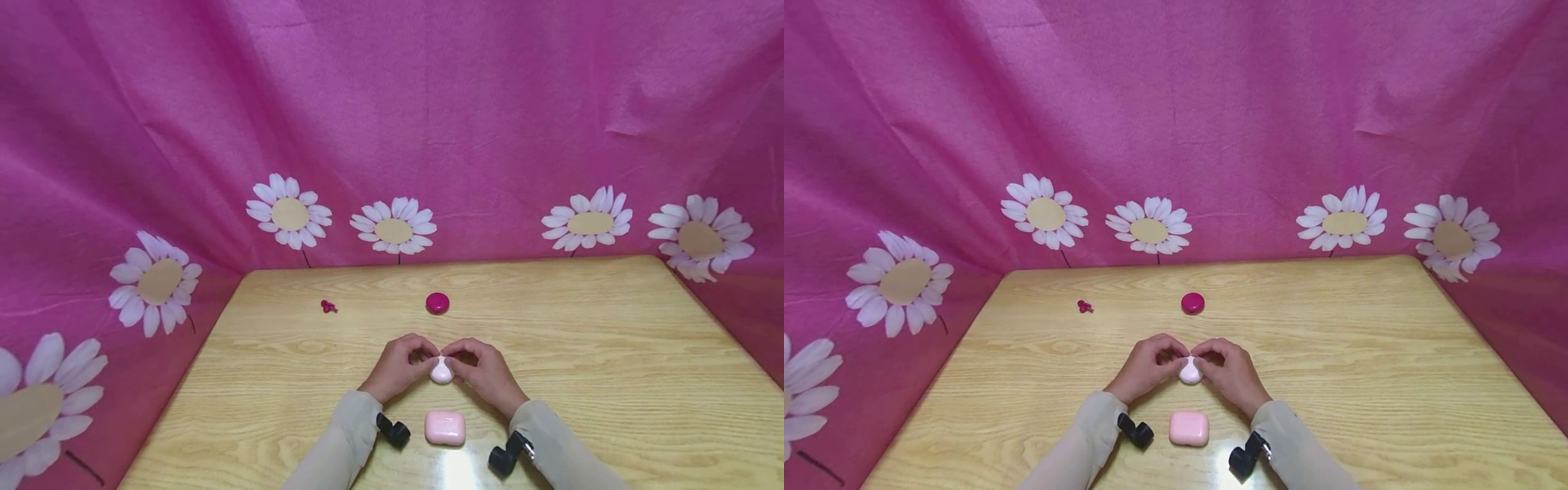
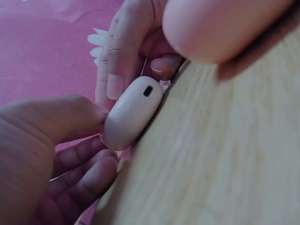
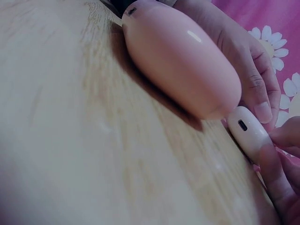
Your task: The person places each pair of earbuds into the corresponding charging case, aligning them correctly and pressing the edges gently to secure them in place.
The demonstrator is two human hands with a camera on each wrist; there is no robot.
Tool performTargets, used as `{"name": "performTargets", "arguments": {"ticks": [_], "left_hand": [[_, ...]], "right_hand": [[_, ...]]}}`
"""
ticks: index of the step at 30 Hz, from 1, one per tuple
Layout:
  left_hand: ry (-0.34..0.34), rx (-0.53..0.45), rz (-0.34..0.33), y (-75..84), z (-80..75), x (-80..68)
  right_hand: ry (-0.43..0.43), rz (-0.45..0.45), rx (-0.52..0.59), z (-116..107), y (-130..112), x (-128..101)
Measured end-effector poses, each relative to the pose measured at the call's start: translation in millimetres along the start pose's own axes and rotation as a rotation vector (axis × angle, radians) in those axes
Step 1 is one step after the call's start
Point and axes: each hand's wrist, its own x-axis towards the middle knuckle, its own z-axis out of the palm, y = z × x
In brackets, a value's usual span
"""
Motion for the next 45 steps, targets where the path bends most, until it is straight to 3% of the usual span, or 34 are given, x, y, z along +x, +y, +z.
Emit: {"name": "performTargets", "arguments": {"ticks": [5, 11, 20, 23, 26, 30, 33, 35, 39, 45], "left_hand": [[-0.020, 0.041, 0.013, -1.7, 0.3, 0.7], [-0.017, 0.040, 0.036, -3.9, 0.8, 1.3], [0.000, 0.002, 0.011, -8.1, 2.5, 0.7], [0.029, -0.050, -0.017, -6.9, 2.8, 0.3], [0.064, -0.123, -0.049, 11.8, -2.4, -1.6], [0.107, -0.313, -0.116, 36.3, -12.1, 0.8], [0.142, -0.452, -0.144, 39.9, -15.2, 7.9], [0.153, -0.486, -0.137, 42.7, -16.6, 13.0], [0.168, -0.483, -0.105, 43.4, -17.4, 24.7], [0.192, -0.482, -0.160, 19.9, -14.2, 49.8]], "right_hand": [[0.009, 0.021, -0.023, 1, 16, 5], [0.018, 0.010, -0.069, 0, 16, 5], [0.007, 0.016, 0.023, 0, 15, 3], [0.010, 0.026, 0.039, 0, 12, 2], [0.016, 0.049, 0.074, -2, 8, 2], [0.039, 0.079, 0.122, -5, 11, 7], [0.064, 0.089, 0.120, -8, 13, 14], [0.080, 0.092, 0.111, -11, 11, 18], [0.109, 0.069, 0.055, -16, 5, 29], [0.124, 0.038, -0.049, -26, -7, 53]]}}
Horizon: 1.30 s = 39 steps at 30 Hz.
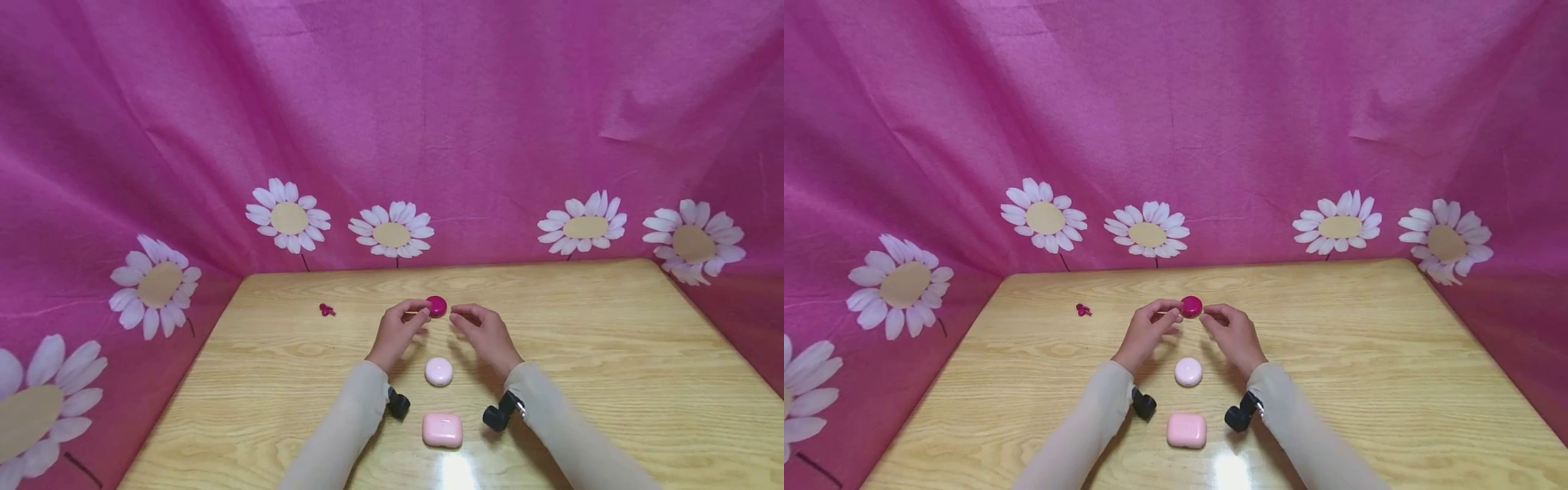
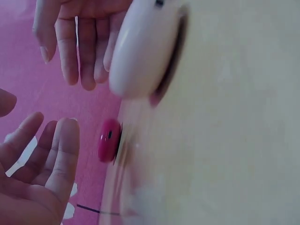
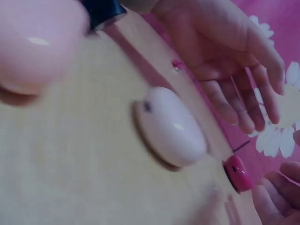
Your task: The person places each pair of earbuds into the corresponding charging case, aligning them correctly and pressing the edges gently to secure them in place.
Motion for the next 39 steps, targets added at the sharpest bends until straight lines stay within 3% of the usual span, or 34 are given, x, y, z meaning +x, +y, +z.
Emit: {"name": "performTargets", "arguments": {"ticks": [10, 18, 24, 29, 39], "left_hand": [[0.067, 0.089, -0.110, -8.3, -0.4, 32.9], [0.150, 0.302, -0.282, -10.6, 2.1, 48.1], [0.158, 0.272, -0.386, -9.2, 4.0, 55.2], [0.160, 0.336, -0.453, -5.5, 5.5, 58.5], [0.165, 0.329, -0.456, 1.0, 6.0, 59.0]], "right_hand": [[-0.002, 0.093, -0.060, -7, 0, 41], [-0.009, 0.212, 0.104, 1, 2, 57], [-0.011, 0.269, 0.095, 4, 2, 61], [-0.021, 0.279, 0.091, 6, 0, 62], [-0.040, 0.295, 0.164, 8, 1, 64]]}}
